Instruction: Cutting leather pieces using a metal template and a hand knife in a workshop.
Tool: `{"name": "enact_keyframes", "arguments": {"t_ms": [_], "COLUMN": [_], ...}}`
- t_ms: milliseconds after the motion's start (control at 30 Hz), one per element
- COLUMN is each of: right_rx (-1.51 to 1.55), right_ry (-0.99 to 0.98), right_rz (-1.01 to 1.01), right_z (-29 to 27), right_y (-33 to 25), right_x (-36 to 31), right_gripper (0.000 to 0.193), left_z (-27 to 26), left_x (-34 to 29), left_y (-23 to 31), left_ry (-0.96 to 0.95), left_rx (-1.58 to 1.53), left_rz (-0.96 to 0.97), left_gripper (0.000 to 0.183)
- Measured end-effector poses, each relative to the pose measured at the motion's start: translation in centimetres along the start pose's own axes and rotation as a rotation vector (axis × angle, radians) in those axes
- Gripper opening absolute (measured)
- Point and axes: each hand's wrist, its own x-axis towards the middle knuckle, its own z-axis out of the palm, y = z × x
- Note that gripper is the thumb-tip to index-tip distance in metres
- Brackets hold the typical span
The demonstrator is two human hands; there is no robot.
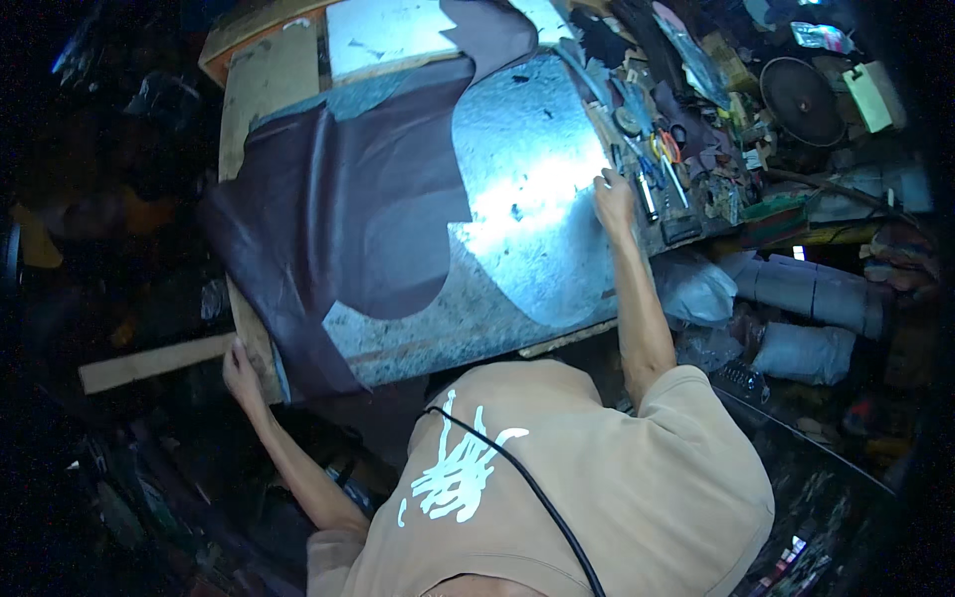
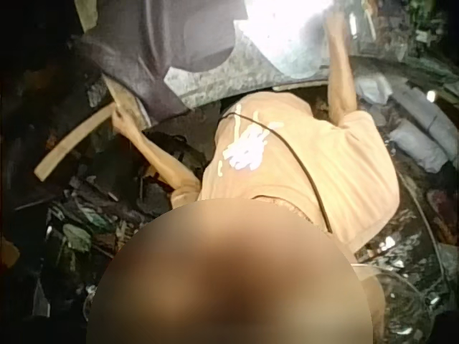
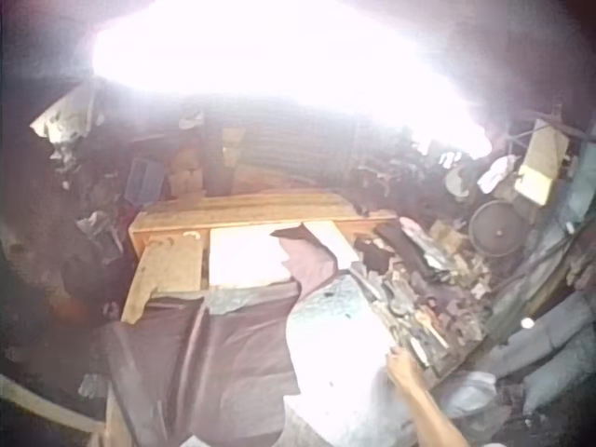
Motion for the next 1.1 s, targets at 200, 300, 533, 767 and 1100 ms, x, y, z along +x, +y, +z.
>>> {"name": "enact_keyframes", "arguments": {"t_ms": [200,300,533,767,1100], "right_rx": [0.225,0.0,-0.317,0.877,1.386], "right_ry": [-0.383,-0.489,-0.309,-0.117,-0.247], "right_rz": [0.035,-0.068,-0.315,0.158,0.691], "right_z": [8.6,10.9,19.2,19.1,18.7], "right_y": [-12.4,-17.5,-15.3,-12.8,-9.4], "right_x": [11.8,14.9,21.0,17.6,22.0], "right_gripper": [0.052,0.067,0.076,0.066,0.029], "left_z": [6.2,7.5,7.0,5.8,9.2], "left_x": [14.0,12.7,12.2,14.7,13.9], "left_y": [0.1,6.9,7.4,-1.1,3.9], "left_ry": [-0.029,-0.163,-0.257,0.226,0.462], "left_rx": [0.022,-0.369,-1.044,-1.083,-0.861], "left_rz": [-0.025,-0.418,-0.372,-0.431,-0.321], "left_gripper": [0.075,0.074,0.045,0.047,0.065]}}
